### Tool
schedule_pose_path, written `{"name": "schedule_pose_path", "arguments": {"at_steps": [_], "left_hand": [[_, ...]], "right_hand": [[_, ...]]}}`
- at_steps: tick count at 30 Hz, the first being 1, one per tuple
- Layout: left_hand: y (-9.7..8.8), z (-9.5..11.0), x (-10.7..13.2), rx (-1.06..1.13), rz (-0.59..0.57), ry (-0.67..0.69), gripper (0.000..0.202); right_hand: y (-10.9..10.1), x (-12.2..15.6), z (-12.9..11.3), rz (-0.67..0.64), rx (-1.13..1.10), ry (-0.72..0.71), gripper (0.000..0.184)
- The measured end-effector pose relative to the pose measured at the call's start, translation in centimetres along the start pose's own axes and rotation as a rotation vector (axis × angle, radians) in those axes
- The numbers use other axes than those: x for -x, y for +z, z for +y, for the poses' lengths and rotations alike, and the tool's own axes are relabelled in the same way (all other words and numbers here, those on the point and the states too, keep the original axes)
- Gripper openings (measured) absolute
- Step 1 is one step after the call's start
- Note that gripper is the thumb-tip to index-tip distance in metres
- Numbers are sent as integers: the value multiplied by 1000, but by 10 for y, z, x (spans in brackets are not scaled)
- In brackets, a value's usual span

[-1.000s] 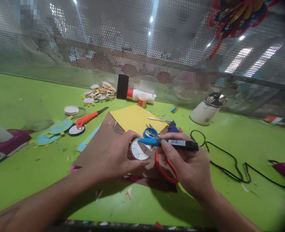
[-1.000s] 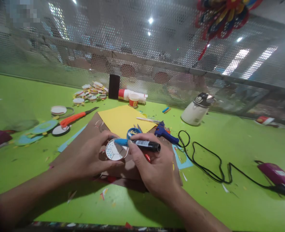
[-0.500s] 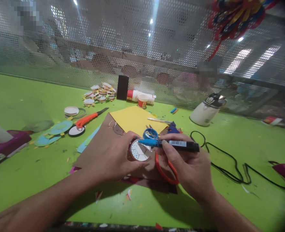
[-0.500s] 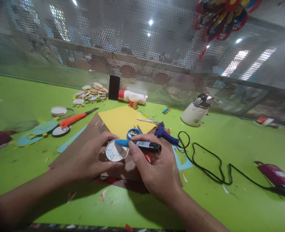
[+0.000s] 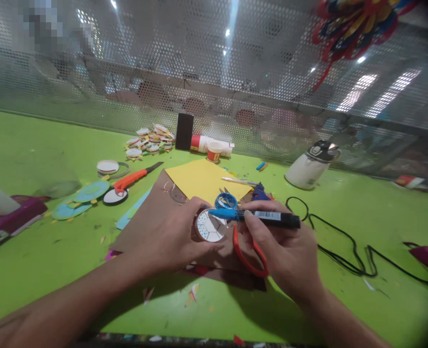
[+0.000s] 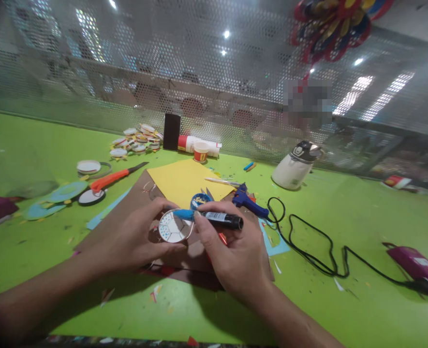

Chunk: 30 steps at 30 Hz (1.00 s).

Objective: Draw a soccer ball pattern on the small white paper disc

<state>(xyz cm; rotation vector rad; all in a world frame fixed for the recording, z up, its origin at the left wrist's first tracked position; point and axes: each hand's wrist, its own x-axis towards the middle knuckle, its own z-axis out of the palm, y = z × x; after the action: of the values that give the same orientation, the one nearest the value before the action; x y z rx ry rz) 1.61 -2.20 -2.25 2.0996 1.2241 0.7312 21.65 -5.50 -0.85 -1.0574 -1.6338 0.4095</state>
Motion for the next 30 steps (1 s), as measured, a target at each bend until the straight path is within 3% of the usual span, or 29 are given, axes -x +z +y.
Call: {"name": "schedule_pose_path", "arguments": {"at_steps": [17, 30], "left_hand": [[1, 0, 2, 28, -3, 9, 44], [6, -6, 0, 14, 14, 52, 42]], "right_hand": [[0, 2, 1, -24, 4, 24, 10], [1, -1, -6, -68, 91, -126, 11]]}}
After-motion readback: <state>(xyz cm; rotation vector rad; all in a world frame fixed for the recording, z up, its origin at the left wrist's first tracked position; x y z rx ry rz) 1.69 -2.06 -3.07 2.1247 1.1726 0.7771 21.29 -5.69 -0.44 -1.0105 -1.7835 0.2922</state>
